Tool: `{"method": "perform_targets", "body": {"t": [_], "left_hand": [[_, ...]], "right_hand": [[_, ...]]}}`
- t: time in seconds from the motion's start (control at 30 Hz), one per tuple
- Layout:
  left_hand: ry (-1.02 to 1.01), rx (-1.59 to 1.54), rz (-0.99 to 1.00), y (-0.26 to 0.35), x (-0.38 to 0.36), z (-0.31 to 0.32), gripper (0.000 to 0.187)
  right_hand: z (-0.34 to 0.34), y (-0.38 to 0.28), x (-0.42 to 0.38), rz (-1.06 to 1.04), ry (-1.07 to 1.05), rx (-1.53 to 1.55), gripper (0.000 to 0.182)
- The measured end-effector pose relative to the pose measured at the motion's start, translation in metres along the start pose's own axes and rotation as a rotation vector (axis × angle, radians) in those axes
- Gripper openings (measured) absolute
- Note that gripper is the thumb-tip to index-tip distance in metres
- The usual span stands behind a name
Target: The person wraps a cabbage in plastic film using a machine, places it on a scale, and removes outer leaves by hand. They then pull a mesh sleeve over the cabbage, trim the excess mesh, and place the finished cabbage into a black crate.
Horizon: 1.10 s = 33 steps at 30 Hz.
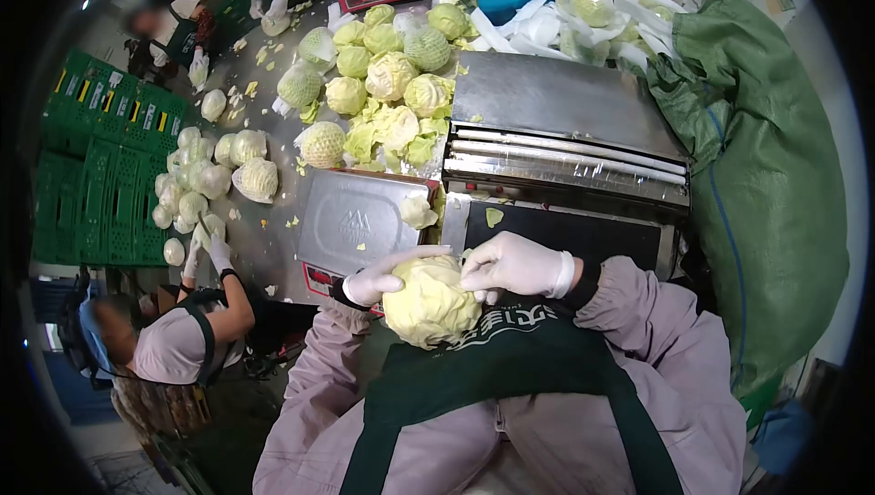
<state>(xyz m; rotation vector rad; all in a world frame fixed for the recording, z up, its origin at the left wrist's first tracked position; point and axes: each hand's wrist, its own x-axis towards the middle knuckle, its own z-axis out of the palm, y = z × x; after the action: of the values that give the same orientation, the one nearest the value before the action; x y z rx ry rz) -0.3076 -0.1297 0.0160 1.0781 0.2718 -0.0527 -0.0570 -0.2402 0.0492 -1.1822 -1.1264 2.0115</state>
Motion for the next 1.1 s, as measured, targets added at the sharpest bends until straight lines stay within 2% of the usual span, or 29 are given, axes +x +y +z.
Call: {"method": "perform_targets", "body": {"t": [0.23,0.3,0.37,0.4,0.43,0.5,0.53,0.63,0.7,0.77,0.97,1.1], "left_hand": [[0.061,-0.044,0.028,-0.005,-0.004,0.006,0.099],[0.068,-0.039,0.027,-0.005,-0.007,0.007,0.099],[0.067,-0.109,0.097,-0.003,-0.009,0.007,0.097],[0.059,-0.109,0.095,-0.005,-0.007,0.006,0.097],[0.060,-0.131,0.095,-0.008,-0.006,0.007,0.096],[0.058,-0.146,0.087,-0.006,-0.004,0.007,0.095],[0.044,-0.118,0.058,-0.001,-0.001,0.007,0.096],[0.026,-0.074,0.029,0.002,0.001,0.006,0.098],[0.017,-0.057,0.022,0.002,-0.001,0.004,0.099],[0.017,-0.057,0.015,0.000,-0.001,0.005,0.101],[-0.049,-0.003,0.014,0.006,0.005,0.007,0.101],[-0.039,0.013,0.040,0.006,0.005,0.007,0.101]], "right_hand": [[-0.001,-0.003,-0.017,0.038,-0.022,-0.010,0.021],[-0.005,0.003,-0.024,0.047,0.036,0.038,0.021],[-0.022,0.009,-0.032,0.040,0.183,0.118,0.017],[-0.028,0.008,-0.034,0.051,0.181,-0.012,0.015],[-0.025,0.009,-0.034,0.052,0.187,-0.007,0.015],[-0.006,0.004,-0.024,-0.518,0.254,-0.512,0.018],[0.006,-0.005,-0.024,-0.444,0.273,-0.471,0.021],[0.033,-0.017,-0.029,-0.214,0.264,-0.350,0.016],[0.035,-0.013,-0.026,-0.196,0.283,-0.262,0.016],[0.029,-0.005,-0.019,-0.042,0.170,-0.019,0.020],[0.026,-0.004,-0.022,0.147,0.065,0.050,0.023],[0.025,-0.002,-0.025,0.178,0.117,0.056,0.021]]}}
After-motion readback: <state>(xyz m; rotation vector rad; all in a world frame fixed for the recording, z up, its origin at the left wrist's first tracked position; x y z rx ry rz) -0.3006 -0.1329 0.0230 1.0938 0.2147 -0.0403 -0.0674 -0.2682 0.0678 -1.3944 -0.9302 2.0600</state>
